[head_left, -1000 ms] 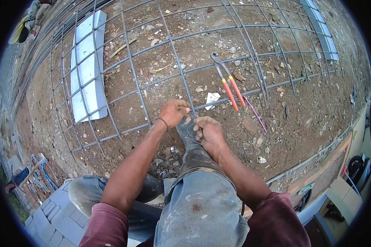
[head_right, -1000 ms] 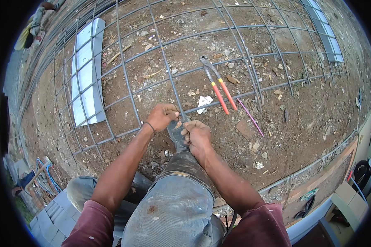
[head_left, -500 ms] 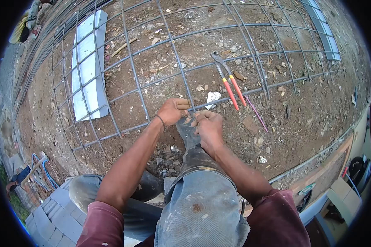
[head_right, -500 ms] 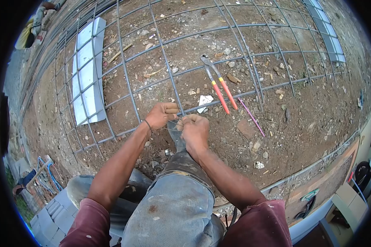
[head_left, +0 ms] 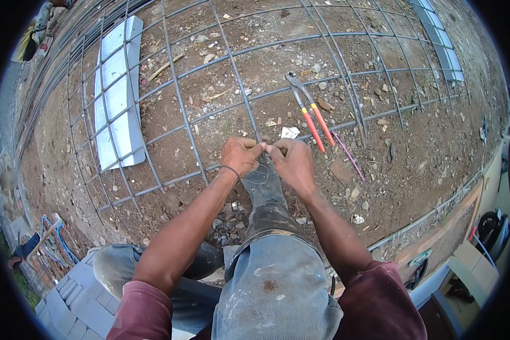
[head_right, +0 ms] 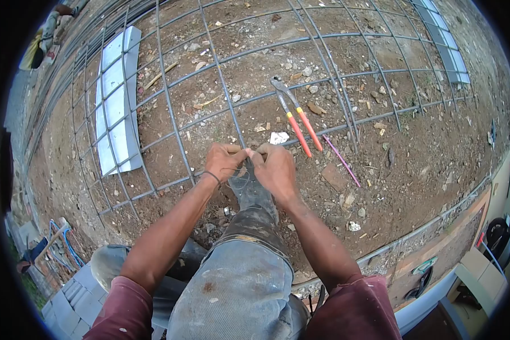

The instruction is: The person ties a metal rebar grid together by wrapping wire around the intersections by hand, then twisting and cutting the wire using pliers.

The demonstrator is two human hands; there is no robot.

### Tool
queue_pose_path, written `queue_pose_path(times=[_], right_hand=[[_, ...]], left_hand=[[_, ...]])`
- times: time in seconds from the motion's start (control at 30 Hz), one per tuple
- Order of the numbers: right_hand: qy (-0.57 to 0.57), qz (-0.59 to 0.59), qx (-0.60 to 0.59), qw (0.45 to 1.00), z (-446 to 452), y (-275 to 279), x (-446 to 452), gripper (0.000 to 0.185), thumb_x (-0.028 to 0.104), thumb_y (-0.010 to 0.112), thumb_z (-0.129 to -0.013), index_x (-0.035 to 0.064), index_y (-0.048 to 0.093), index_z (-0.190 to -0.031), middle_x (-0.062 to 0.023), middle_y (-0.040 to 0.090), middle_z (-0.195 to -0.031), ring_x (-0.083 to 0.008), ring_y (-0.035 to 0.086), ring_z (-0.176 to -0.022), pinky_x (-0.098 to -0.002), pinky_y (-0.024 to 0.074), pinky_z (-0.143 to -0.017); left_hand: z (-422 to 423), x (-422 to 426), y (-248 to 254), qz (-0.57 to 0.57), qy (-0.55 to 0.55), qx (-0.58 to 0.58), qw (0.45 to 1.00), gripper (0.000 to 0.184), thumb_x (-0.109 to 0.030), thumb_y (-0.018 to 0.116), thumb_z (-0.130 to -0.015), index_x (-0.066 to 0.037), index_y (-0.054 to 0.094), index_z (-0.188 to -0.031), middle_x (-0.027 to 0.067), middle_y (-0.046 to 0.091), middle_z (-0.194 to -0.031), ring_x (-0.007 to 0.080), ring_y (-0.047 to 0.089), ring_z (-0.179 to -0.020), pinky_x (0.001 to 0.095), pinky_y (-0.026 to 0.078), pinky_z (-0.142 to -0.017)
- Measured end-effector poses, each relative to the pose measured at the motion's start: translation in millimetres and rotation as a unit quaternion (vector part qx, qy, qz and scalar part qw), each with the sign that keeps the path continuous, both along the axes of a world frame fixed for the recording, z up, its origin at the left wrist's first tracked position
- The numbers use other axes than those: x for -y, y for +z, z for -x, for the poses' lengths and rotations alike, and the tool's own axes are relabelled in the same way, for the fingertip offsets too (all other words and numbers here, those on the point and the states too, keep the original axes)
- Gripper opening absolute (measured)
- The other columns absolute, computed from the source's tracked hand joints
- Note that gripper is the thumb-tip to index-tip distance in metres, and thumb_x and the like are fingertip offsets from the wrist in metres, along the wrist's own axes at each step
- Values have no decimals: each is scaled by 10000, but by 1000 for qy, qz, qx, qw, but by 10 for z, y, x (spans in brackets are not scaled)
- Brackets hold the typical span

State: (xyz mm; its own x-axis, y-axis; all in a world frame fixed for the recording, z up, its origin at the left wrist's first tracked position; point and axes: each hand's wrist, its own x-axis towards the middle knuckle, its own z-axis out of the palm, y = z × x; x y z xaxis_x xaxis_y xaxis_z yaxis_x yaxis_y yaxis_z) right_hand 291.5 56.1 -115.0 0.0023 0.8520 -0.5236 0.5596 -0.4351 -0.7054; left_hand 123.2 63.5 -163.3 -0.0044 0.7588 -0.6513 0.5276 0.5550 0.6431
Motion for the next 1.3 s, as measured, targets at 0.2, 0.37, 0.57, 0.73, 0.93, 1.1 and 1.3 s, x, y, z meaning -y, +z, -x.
queue_pose_path(times=[0.2,0.37,0.57,0.73,0.93,1.1,1.3], right_hand=[[104,-120,-37,987,183,-332,-301,231,188,740,-851,-10,756,-970,-175,712,-824,-307,696,-758,-413,533,-730],[0,-81,-76,994,117,-283,-98,209,166,740,-856,1,774,-980,-172,749,-881,-270,724,-794,-380,545,-749],[-167,-62,-86,980,214,-323,154,178,154,737,-878,16,784,-981,-129,759,-804,-201,702,-702,-335,531,-680],[-152,-81,-83,982,182,-343,171,162,151,746,-866,31,786,-966,-111,726,-724,-185,675,-660,-336,509,-653],[-239,-26,-187,952,86,-499,438,149,118,712,-910,-17,759,-951,-132,727,-781,-215,711,-707,-323,549,-657],[-408,181,-380,810,107,-749,442,115,81,654,-961,-28,691,-962,-149,718,-852,-269,743,-756,-321,598,-668],[-364,370,-395,758,-36,-1041,150,77,74,639,-968,14,678,-997,-141,721,-887,-247,738,-824,-367,589,-725]], left_hand=[[-19,59,-64,-76,-24,-71,994,255,-307,748,-862,-54,781,-845,146,677,-633,233,705,-628,390,521,-626],[-8,4,51,-52,-37,-32,997,222,-263,724,-884,-51,774,-841,140,691,-650,233,718,-653,359,539,-652],[251,-99,-259,-15,-76,172,982,284,-257,732,-921,16,784,-864,94,742,-737,152,695,-678,296,551,-643],[143,-307,-111,118,-49,120,984,371,-337,728,-950,15,776,-843,58,713,-712,138,705,-654,271,552,-598],[61,-276,-114,72,-102,20,992,455,-431,725,-951,8,779,-840,57,690,-668,132,701,-606,294,523,-533],[82,-264,-141,69,-101,12,992,459,-433,723,-951,13,779,-855,59,685,-642,135,701,-606,304,504,-522],[72,-291,-37,90,-77,41,992,457,-433,724,-952,8,761,-838,77,718,-701,140,703,-623,308,506,-525]])
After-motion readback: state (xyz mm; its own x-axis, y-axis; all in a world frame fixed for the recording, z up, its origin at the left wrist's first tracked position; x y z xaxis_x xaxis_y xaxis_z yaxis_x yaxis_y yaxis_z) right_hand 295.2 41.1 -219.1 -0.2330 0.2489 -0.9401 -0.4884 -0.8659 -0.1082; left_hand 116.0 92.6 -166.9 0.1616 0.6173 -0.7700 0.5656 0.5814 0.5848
